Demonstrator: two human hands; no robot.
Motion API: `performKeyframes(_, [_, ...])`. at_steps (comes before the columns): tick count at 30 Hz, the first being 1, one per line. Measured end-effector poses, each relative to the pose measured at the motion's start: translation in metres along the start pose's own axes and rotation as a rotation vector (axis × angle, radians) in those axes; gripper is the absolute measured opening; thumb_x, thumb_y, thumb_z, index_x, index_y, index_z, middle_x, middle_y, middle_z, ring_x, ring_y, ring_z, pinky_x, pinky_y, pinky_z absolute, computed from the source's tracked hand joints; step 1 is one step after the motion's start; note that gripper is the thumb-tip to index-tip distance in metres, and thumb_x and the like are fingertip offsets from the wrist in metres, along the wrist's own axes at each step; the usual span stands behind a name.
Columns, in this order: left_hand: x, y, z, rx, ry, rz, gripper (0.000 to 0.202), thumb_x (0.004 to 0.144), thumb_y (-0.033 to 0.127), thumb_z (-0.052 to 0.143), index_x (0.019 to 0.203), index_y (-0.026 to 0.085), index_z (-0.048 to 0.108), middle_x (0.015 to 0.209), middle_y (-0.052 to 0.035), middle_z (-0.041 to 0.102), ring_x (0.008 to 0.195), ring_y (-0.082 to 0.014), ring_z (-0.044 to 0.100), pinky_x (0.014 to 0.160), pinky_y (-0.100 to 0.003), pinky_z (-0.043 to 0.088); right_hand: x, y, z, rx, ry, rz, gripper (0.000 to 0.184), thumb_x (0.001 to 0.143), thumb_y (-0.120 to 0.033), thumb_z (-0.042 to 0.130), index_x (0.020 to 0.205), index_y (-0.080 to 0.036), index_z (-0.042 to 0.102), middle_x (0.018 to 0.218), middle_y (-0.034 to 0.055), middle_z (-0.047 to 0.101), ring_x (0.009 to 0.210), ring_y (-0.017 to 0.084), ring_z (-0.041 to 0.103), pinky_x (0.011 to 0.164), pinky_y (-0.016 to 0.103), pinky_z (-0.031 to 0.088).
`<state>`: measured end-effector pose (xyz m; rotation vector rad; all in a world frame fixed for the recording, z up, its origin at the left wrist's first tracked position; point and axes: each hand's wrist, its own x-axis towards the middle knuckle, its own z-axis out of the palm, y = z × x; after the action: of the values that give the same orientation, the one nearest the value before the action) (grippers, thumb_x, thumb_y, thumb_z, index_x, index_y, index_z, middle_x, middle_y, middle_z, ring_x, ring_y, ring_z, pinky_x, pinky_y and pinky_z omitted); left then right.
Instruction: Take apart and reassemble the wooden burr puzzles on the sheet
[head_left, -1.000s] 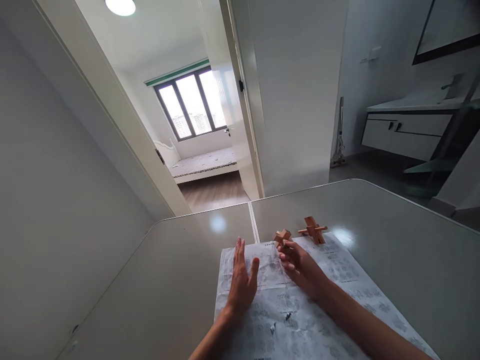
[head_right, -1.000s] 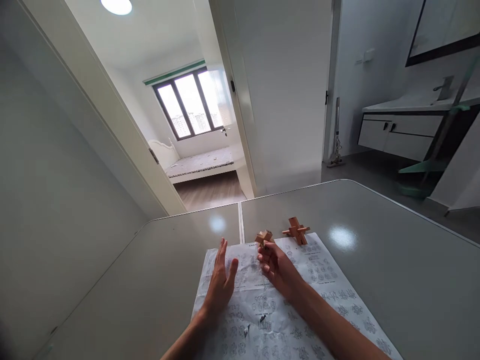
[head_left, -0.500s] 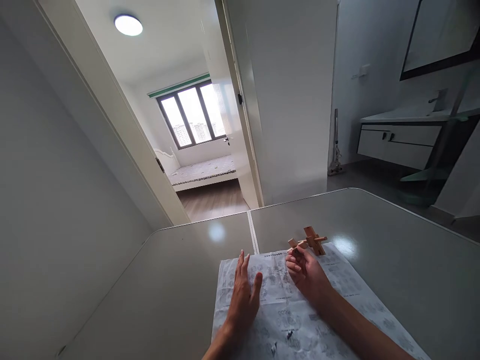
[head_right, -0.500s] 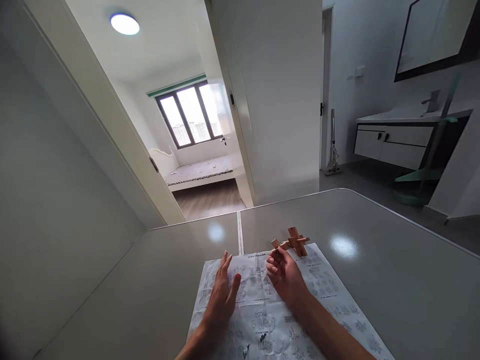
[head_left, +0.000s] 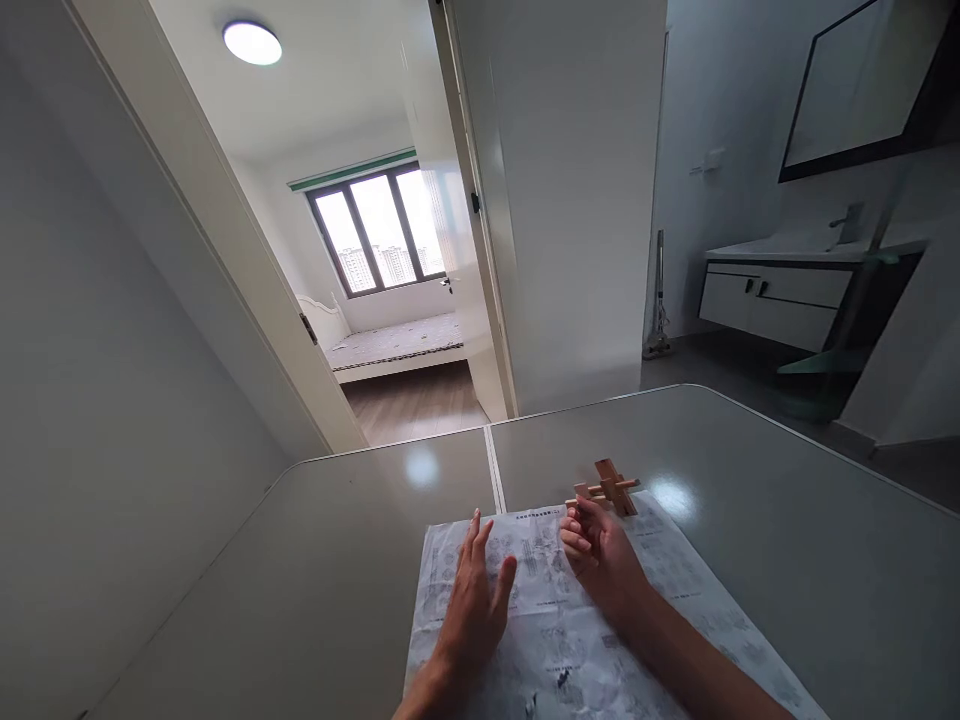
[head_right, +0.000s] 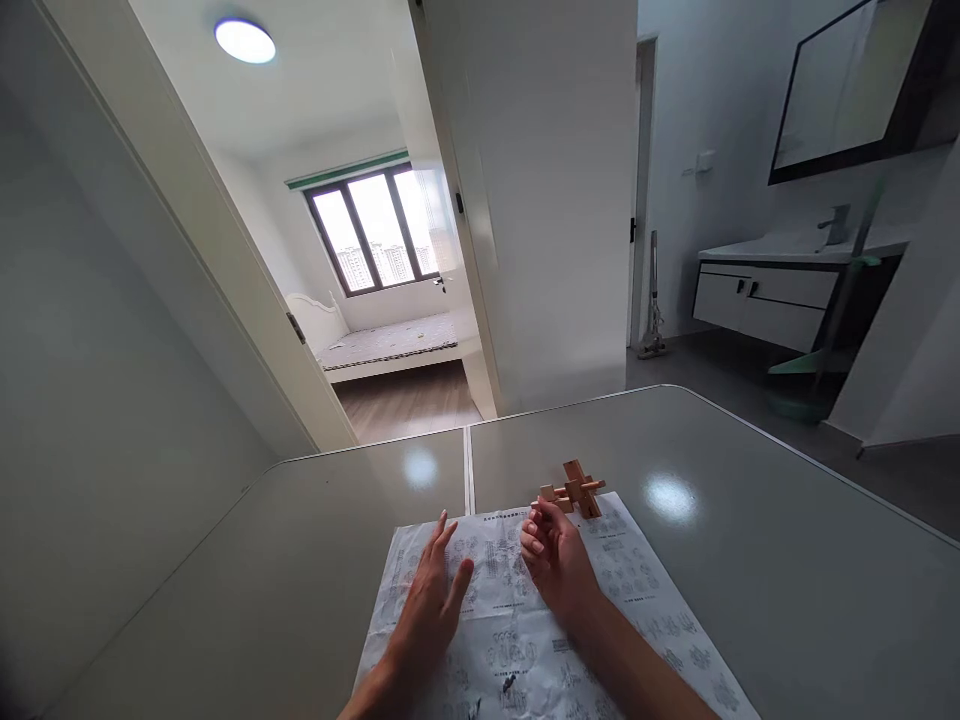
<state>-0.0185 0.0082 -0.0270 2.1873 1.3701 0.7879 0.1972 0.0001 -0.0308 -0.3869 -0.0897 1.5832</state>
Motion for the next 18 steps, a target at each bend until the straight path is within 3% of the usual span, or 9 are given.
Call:
performKeyframes(6, [-0.005, 0.003, 0.001, 0.151, -0.093, 0.053, 0.059, 0.098, 0.036, 0.053, 0.153, 0.019, 0.041, 0.169, -0.0129, 0.032, 0.158, -0.0287, 0.028, 0.128, -0.054, 0.03, -0.009, 0.006, 0.012, -0.084, 0.022, 0.044, 0.034, 0.074, -0.027, 0.085, 0.068, -0.02, 0.052, 0.054, -0.0072, 0.047, 0.039, 0.004, 0.038, 0.033, 0.015, 0.029])
performKeyframes(8, [-0.007, 0.005, 0.001, 0.198, -0.126, 0.087, 0.061, 0.095, 0.034, 0.056, 0.152, 0.02, 0.043, 0.169, -0.011, 0.033, 0.158, -0.0292, 0.026, 0.129, -0.054, 0.029, -0.013, 0.011, 0.015, -0.161, 0.011, 0.048, 0.032, 0.073, -0.028, 0.085, 0.069, -0.019, 0.054, 0.056, -0.0063, 0.049, 0.041, 0.005, 0.04, 0.036, 0.016, 0.031])
performKeyframes(11, [-0.01, 0.008, 0.0, 0.24, -0.158, 0.105, 0.063, 0.094, 0.033, 0.056, 0.154, 0.019, 0.042, 0.169, -0.0103, 0.032, 0.159, -0.029, 0.023, 0.129, -0.054, 0.028, -0.019, 0.018, 0.018, -0.291, -0.048, 0.06, 0.032, 0.076, -0.033, 0.084, 0.071, -0.019, 0.055, 0.06, -0.0051, 0.053, 0.046, 0.005, 0.043, 0.043, 0.018, 0.036])
performKeyframes(18, [-0.009, 0.011, -0.003, 0.273, -0.18, 0.102, 0.063, 0.094, 0.03, 0.054, 0.155, 0.018, 0.04, 0.169, -0.0102, 0.032, 0.159, -0.0275, 0.021, 0.13, -0.052, 0.028, -0.021, 0.026, 0.017, -0.549, -0.175, 0.072, 0.038, 0.076, -0.044, 0.083, 0.074, -0.02, 0.054, 0.06, -0.0059, 0.054, 0.045, 0.007, 0.041, 0.044, 0.022, 0.025])
